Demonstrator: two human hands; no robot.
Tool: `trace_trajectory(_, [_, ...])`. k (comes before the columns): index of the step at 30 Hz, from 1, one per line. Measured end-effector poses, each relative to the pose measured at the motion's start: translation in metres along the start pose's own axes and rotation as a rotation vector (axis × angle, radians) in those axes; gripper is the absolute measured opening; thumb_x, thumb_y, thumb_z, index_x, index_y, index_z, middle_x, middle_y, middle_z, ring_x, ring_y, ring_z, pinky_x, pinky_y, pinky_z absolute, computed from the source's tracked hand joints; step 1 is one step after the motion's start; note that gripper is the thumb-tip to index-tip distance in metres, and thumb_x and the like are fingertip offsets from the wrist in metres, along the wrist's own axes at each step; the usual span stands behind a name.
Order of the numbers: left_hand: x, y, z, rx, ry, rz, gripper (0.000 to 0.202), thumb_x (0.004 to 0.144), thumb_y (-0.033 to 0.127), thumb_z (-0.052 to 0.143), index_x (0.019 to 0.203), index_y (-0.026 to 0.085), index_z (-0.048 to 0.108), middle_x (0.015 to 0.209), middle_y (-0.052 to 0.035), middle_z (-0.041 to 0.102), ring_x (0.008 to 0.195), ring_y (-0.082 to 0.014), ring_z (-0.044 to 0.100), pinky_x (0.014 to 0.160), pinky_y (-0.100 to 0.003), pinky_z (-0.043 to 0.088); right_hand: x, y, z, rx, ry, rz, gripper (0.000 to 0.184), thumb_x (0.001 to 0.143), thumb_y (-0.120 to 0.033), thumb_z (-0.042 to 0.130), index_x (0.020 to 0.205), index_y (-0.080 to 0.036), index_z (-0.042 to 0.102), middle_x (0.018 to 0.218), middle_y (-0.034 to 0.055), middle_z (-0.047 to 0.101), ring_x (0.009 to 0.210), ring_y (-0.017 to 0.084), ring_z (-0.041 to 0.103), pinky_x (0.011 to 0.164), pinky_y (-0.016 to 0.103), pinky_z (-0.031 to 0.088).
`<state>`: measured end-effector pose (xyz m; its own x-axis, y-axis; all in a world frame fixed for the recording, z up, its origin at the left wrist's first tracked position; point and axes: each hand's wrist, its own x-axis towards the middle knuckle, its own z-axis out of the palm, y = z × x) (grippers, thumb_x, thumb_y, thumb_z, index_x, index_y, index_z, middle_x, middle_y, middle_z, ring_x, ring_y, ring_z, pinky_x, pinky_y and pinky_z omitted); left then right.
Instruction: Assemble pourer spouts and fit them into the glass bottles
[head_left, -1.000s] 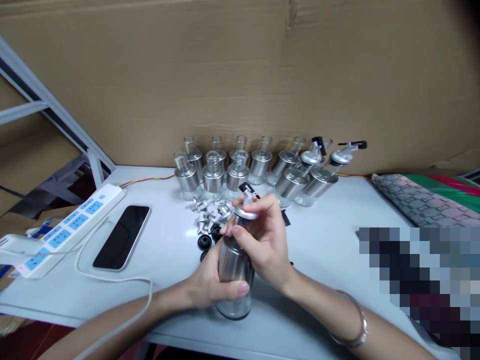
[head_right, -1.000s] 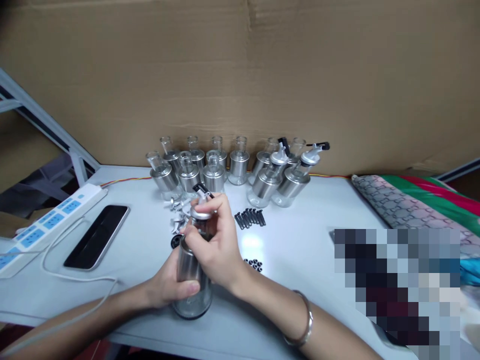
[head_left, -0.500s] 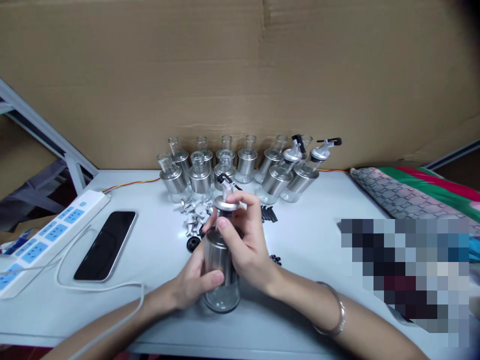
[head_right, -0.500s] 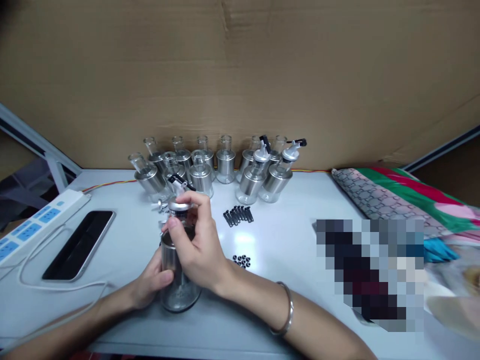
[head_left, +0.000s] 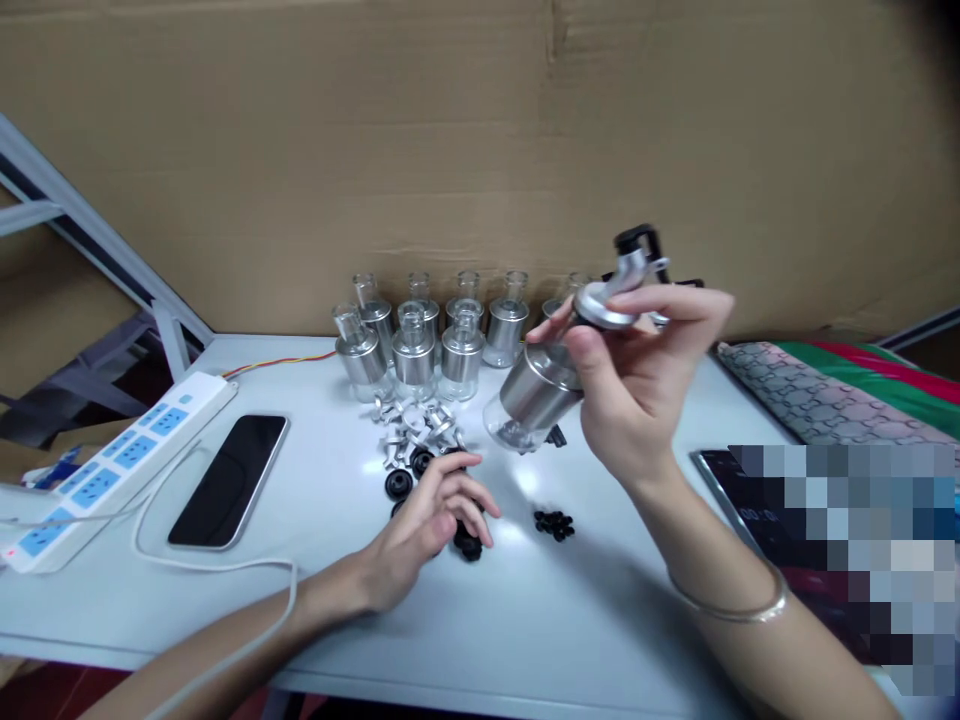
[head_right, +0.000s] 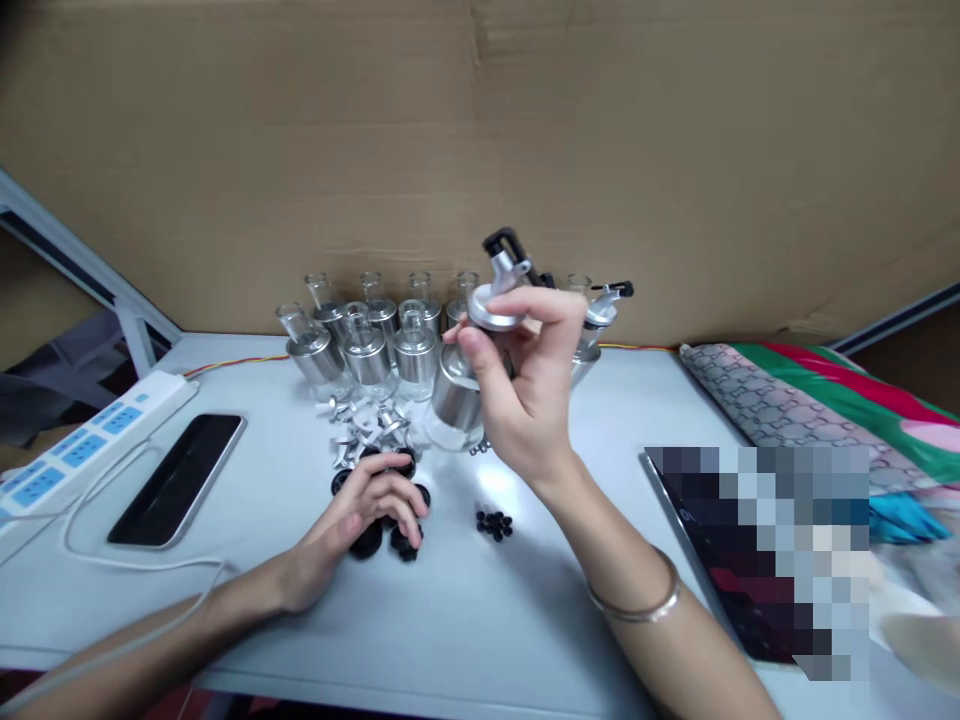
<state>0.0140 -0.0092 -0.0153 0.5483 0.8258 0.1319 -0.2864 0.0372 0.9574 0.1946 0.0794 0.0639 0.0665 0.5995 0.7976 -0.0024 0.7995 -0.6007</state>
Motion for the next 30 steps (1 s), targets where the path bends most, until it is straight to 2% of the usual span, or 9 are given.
trace_trajectory(2, [0.000,0.000,0.000,0.008,-0.030,0.006,0.054,0.091,0.059,0.045,0.129,0.022,0.035,0.101,-0.0055,0.057,0.082,-0.0168,0.060,0.079,-0.033,0.041,-0.003,0.021,-0.006,-0.126,-0.034,-0.014,0.023,0.087,-0.019,0.059,0.100,-0.030,0.044,0.094,-0.0009,0.053,0.083,0.016,0.063,0.077,0.039,0.052])
trace_trajectory(4, [0.000,0.000,-0.001,0.018,-0.043,0.007,0.051,0.092,0.059,0.043,0.128,0.022,0.035,0.099,-0.0052,0.058,0.082,-0.0168,0.060,0.079,-0.034,0.041,-0.007,0.039,-0.009,-0.209,-0.066,0.037,0.021,0.088,-0.019,0.056,0.101,-0.029,0.044,0.096,-0.0006,0.053,0.087,0.017,0.063,0.081,0.040,0.050])
trace_trajectory(8, [0.000,-0.001,-0.002,0.038,-0.056,-0.004,0.051,0.093,0.058,0.041,0.127,0.021,0.036,0.097,-0.0058,0.059,0.083,-0.0175,0.059,0.080,-0.035,0.041,-0.013,0.060,-0.011,-0.265,-0.079,0.135,0.018,0.088,-0.022,0.054,0.098,-0.027,0.041,0.094,0.0000,0.053,0.085,0.016,0.059,0.081,0.038,0.048])
trace_trajectory(20, [-0.001,-0.001,0.000,0.024,-0.041,0.019,0.048,0.094,0.055,0.042,0.122,0.017,0.042,0.090,-0.0063,0.060,0.078,-0.0171,0.058,0.075,-0.032,0.044,-0.017,0.086,-0.009,-0.351,-0.105,0.149,0.015,0.089,-0.022,0.050,0.099,-0.025,0.039,0.094,0.0021,0.049,0.090,0.017,0.055,0.085,0.037,0.043])
trace_trajectory(27, [-0.001,-0.004,-0.002,-0.017,-0.051,0.047,0.048,0.093,0.054,0.045,0.122,0.016,0.042,0.089,-0.0067,0.060,0.077,-0.0176,0.059,0.074,-0.032,0.045,-0.014,0.091,-0.009,-0.387,-0.138,0.136,0.015,0.089,-0.021,0.047,0.102,-0.024,0.042,0.097,0.0040,0.050,0.096,0.019,0.056,0.088,0.040,0.043])
trace_trajectory(30, [0.000,-0.004,-0.002,-0.017,-0.068,0.043,0.049,0.092,0.055,0.047,0.122,0.017,0.042,0.089,-0.0065,0.060,0.078,-0.0175,0.059,0.074,-0.032,0.045,-0.011,0.087,-0.008,-0.408,-0.134,0.115,0.015,0.088,-0.021,0.047,0.102,-0.024,0.044,0.105,0.0076,0.050,0.106,0.023,0.054,0.091,0.043,0.043])
